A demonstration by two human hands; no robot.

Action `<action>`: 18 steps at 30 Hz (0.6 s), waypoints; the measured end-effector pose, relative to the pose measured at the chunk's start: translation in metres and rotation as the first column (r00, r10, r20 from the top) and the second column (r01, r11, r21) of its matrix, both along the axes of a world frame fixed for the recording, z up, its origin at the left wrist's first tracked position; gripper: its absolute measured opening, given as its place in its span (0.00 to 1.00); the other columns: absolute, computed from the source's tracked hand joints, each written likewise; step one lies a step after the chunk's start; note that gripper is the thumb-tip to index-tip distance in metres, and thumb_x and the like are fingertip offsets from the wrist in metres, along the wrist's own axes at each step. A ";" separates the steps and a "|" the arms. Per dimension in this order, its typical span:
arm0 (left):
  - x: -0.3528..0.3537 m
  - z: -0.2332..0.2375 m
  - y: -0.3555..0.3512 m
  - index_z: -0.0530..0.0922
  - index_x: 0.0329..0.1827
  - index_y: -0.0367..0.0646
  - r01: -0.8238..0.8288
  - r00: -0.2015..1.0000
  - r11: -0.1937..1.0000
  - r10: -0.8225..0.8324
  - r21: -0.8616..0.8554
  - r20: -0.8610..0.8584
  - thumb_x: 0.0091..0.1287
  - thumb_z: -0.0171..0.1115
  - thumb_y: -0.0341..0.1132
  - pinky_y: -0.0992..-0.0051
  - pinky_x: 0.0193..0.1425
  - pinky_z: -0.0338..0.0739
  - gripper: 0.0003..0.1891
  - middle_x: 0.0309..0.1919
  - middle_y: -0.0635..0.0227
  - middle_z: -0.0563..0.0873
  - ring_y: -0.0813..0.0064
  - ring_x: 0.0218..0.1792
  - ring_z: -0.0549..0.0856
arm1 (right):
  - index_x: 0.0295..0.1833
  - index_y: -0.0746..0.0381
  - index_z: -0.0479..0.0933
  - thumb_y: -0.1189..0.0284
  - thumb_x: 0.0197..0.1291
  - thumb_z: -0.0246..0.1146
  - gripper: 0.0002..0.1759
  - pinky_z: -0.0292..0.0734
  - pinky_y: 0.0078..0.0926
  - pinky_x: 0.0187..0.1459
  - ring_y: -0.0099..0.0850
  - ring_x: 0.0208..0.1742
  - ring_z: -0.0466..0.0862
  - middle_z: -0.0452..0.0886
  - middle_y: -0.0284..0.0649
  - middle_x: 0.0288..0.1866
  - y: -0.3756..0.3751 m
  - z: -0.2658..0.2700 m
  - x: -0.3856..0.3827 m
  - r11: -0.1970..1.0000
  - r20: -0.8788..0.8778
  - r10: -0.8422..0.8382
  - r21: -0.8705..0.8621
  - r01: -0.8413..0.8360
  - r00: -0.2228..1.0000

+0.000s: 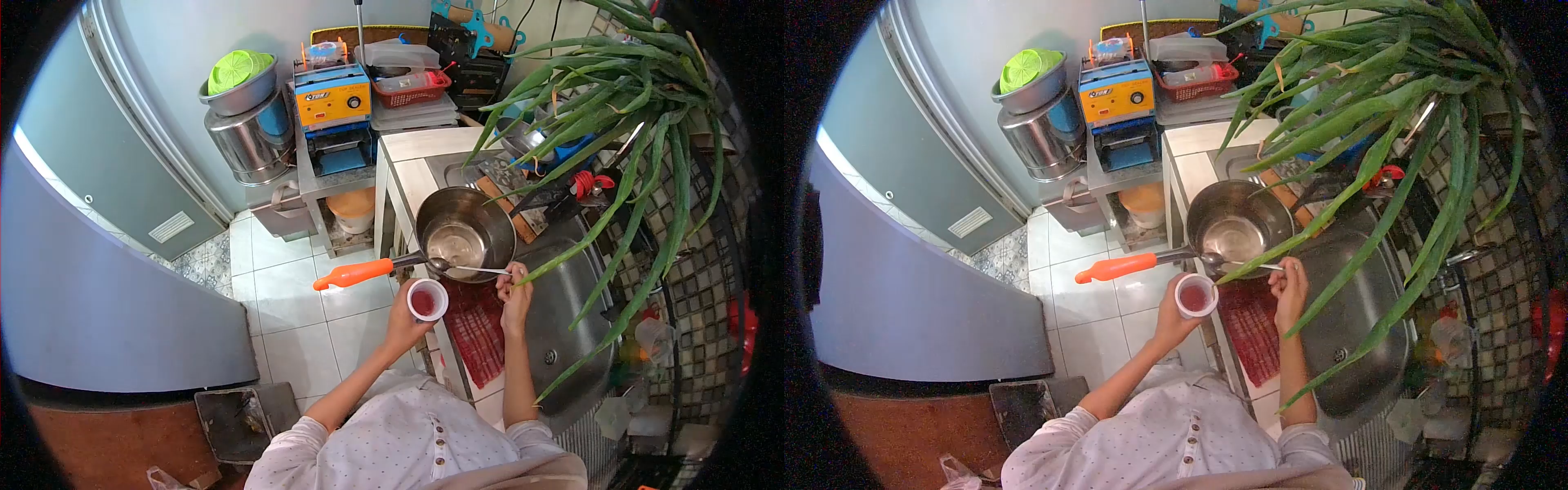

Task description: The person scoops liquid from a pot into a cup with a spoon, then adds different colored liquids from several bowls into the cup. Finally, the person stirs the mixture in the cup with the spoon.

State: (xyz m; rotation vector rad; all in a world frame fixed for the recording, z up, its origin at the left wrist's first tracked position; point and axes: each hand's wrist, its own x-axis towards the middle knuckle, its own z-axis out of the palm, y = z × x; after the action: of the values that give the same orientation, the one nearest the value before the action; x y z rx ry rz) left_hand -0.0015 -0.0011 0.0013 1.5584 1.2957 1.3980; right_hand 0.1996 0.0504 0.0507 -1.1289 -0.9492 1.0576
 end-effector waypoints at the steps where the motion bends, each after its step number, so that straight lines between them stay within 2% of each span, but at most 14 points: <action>1: 0.000 0.001 0.000 0.62 0.59 0.38 -0.001 1.000 1.000 0.001 0.000 -0.011 0.43 0.73 0.31 0.71 0.56 0.70 0.38 0.49 0.59 0.76 0.65 0.51 0.77 | 0.38 0.60 0.68 0.63 0.68 0.47 0.12 0.48 0.10 0.15 0.12 0.15 0.59 0.68 0.30 0.20 0.000 0.000 0.000 0.999 -0.068 -0.026 -0.024 0.025 0.997; 2: 0.000 0.000 -0.001 0.62 0.59 0.38 0.001 1.000 1.000 -0.001 0.000 -0.011 0.43 0.73 0.31 0.71 0.56 0.70 0.38 0.49 0.59 0.76 0.65 0.51 0.77 | 0.38 0.60 0.68 0.63 0.68 0.47 0.12 0.48 0.10 0.15 0.12 0.15 0.59 0.68 0.30 0.20 -0.001 -0.001 0.001 0.999 -0.068 -0.027 -0.024 0.026 0.997; 4: 0.000 -0.002 -0.001 0.63 0.59 0.38 0.003 1.000 1.000 -0.003 0.007 0.015 0.43 0.72 0.31 0.71 0.56 0.70 0.38 0.49 0.59 0.76 0.65 0.51 0.77 | 0.37 0.59 0.68 0.66 0.68 0.47 0.10 0.49 0.12 0.15 0.14 0.15 0.60 0.70 0.32 0.19 -0.002 0.000 0.004 0.999 -0.257 -0.025 -0.040 0.016 0.966; 10: 0.002 0.000 -0.002 0.63 0.58 0.38 0.006 1.000 1.000 -0.006 -0.011 0.019 0.43 0.72 0.31 0.70 0.56 0.70 0.37 0.49 0.58 0.75 0.63 0.51 0.77 | 0.36 0.59 0.67 0.67 0.67 0.47 0.09 0.49 0.12 0.14 0.15 0.13 0.58 0.68 0.32 0.17 -0.006 0.016 0.008 1.000 -0.361 -0.019 0.016 0.027 0.932; 14: 0.003 -0.001 0.001 0.63 0.58 0.38 0.006 1.000 1.000 -0.005 0.015 -0.001 0.43 0.72 0.32 0.70 0.56 0.70 0.37 0.49 0.58 0.75 0.63 0.51 0.77 | 0.36 0.59 0.67 0.66 0.66 0.48 0.09 0.49 0.13 0.14 0.15 0.12 0.58 0.66 0.31 0.16 -0.011 0.034 0.004 0.995 -0.384 -0.092 -0.006 0.097 0.919; 18: 0.003 0.000 0.001 0.63 0.58 0.38 -0.001 1.000 1.000 0.001 0.000 0.014 0.43 0.72 0.32 0.70 0.55 0.70 0.37 0.49 0.58 0.75 0.62 0.50 0.77 | 0.35 0.59 0.67 0.65 0.66 0.49 0.10 0.50 0.13 0.14 0.15 0.12 0.60 0.66 0.30 0.16 -0.017 0.036 0.007 0.998 -0.336 0.009 0.066 0.014 0.942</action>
State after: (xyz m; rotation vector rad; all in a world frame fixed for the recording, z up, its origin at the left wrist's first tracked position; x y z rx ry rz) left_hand 0.0015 -0.0004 0.0008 1.5459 1.2879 1.4069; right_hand 0.2069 0.0333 0.0868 -0.8582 -0.7048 1.1636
